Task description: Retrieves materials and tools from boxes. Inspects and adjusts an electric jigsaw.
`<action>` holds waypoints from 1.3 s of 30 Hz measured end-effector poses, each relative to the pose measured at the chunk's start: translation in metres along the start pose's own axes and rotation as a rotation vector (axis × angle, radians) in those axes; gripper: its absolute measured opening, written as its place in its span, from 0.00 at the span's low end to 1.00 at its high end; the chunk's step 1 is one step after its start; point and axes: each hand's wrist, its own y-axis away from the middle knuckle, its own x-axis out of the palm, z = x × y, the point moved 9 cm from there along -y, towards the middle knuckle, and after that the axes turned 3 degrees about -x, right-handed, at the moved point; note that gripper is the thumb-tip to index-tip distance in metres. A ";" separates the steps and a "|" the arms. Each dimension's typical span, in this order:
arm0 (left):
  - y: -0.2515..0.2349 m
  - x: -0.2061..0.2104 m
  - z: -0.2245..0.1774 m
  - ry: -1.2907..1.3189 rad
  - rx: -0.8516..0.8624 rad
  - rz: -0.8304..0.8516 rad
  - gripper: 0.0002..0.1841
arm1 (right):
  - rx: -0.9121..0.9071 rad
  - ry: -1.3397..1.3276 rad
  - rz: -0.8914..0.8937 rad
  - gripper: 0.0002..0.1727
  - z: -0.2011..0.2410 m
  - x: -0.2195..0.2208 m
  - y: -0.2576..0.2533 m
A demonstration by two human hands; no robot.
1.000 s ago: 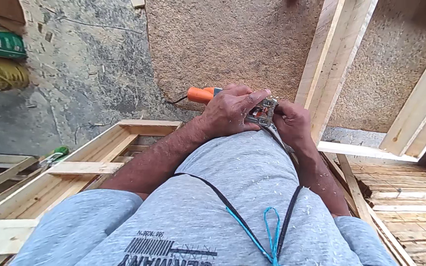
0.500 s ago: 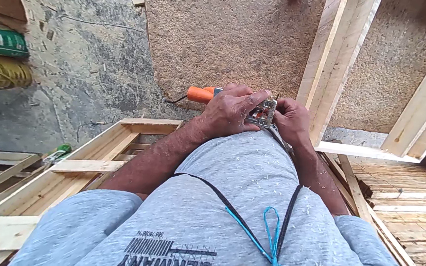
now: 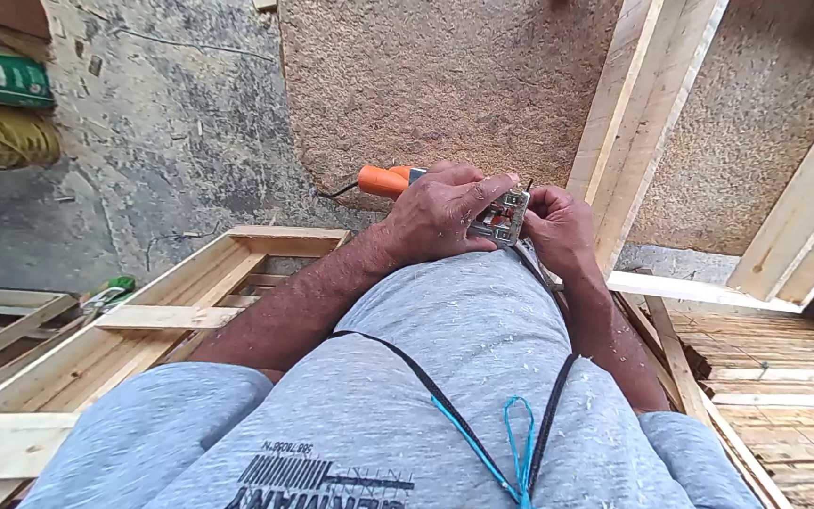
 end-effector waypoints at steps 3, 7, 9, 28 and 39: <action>0.000 0.000 -0.001 -0.001 0.004 -0.003 0.40 | -0.011 0.027 -0.011 0.03 0.002 0.000 0.001; 0.001 0.000 -0.001 -0.005 0.011 -0.012 0.41 | 0.003 0.076 -0.027 0.04 0.008 0.001 0.003; 0.001 0.000 -0.001 -0.009 0.016 -0.007 0.40 | 0.062 -0.045 -0.005 0.03 0.005 0.002 0.002; 0.004 -0.001 0.000 0.016 0.051 -0.002 0.40 | -0.895 0.715 -0.087 0.38 0.004 0.004 0.002; 0.002 0.001 -0.001 0.012 0.054 0.038 0.42 | -1.355 0.797 0.102 0.40 0.027 0.016 -0.018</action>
